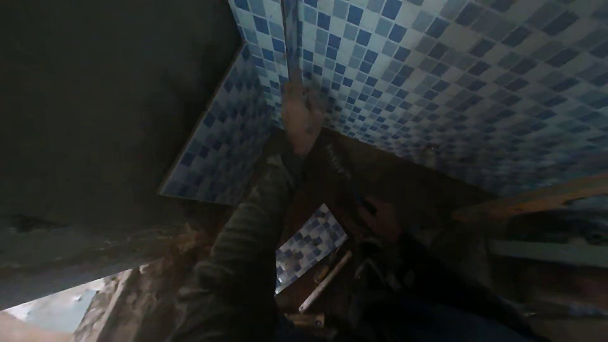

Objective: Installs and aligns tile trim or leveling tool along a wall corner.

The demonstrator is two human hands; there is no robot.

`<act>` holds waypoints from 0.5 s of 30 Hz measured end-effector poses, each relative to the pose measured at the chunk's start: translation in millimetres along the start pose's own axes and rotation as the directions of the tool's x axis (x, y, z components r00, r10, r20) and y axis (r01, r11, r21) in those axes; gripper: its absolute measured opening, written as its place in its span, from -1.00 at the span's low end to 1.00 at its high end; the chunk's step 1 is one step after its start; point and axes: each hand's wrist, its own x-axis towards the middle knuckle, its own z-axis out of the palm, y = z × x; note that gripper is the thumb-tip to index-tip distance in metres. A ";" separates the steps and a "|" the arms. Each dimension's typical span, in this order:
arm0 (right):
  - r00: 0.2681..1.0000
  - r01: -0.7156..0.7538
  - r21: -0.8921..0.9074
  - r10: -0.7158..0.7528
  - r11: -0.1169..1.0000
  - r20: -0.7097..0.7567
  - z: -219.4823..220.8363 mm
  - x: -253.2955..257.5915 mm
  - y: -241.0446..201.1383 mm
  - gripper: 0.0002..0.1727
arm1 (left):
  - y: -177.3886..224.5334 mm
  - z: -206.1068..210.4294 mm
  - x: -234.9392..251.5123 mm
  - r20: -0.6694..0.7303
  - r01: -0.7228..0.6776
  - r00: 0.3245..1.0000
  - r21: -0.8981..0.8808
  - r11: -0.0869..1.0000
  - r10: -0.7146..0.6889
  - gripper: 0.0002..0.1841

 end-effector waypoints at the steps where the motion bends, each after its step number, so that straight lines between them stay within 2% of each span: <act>1: 1.000 0.005 0.010 -0.004 1.000 -0.019 -1.1 -0.4 -0.2 -0.50 | -6.7 -4.3 4.5 -0.069 0.006 0.998 0.019 1.000 -0.005 -0.42; 3: 0.999 0.007 0.025 -0.006 1.000 -0.054 -6.6 -2.3 -4.1 -0.51 | -12.7 -22.1 14.0 -0.155 0.046 0.987 0.054 0.998 -0.037 -0.47; 5: 0.996 0.034 0.005 -0.033 0.999 -0.082 -17.0 -2.5 -12.3 -0.52 | -12.2 -43.6 21.3 -0.132 0.117 0.986 0.079 0.990 -0.106 -0.47; 7: 0.988 0.106 -0.029 -0.108 0.994 -0.106 -29.7 0.4 -21.7 -0.54 | -17.8 -51.3 25.9 -0.112 0.110 0.988 0.041 0.993 -0.105 -0.46; 9: 0.963 0.200 -0.027 -0.201 0.979 -0.176 -44.5 3.9 -36.4 -0.58 | -19.6 -51.9 28.5 -0.006 0.087 0.996 -0.029 0.996 -0.087 -0.39; 11: 0.950 0.232 -0.008 -0.228 0.973 -0.215 -66.5 1.8 -58.9 -0.62 | -13.3 -47.9 29.1 0.126 0.142 0.983 -0.075 0.987 -0.131 -0.20; 13: 0.946 0.262 -0.049 -0.266 0.964 -0.185 -95.4 1.9 -79.4 -0.58 | -5.6 -34.9 31.6 0.140 0.201 0.972 -0.071 0.977 -0.190 -0.11; 15: 0.910 0.358 -0.143 -0.379 0.923 -0.166 -121.1 5.6 -97.2 -0.55 | -0.5 -16.3 33.6 0.038 0.260 0.965 -0.049 0.964 -0.258 -0.06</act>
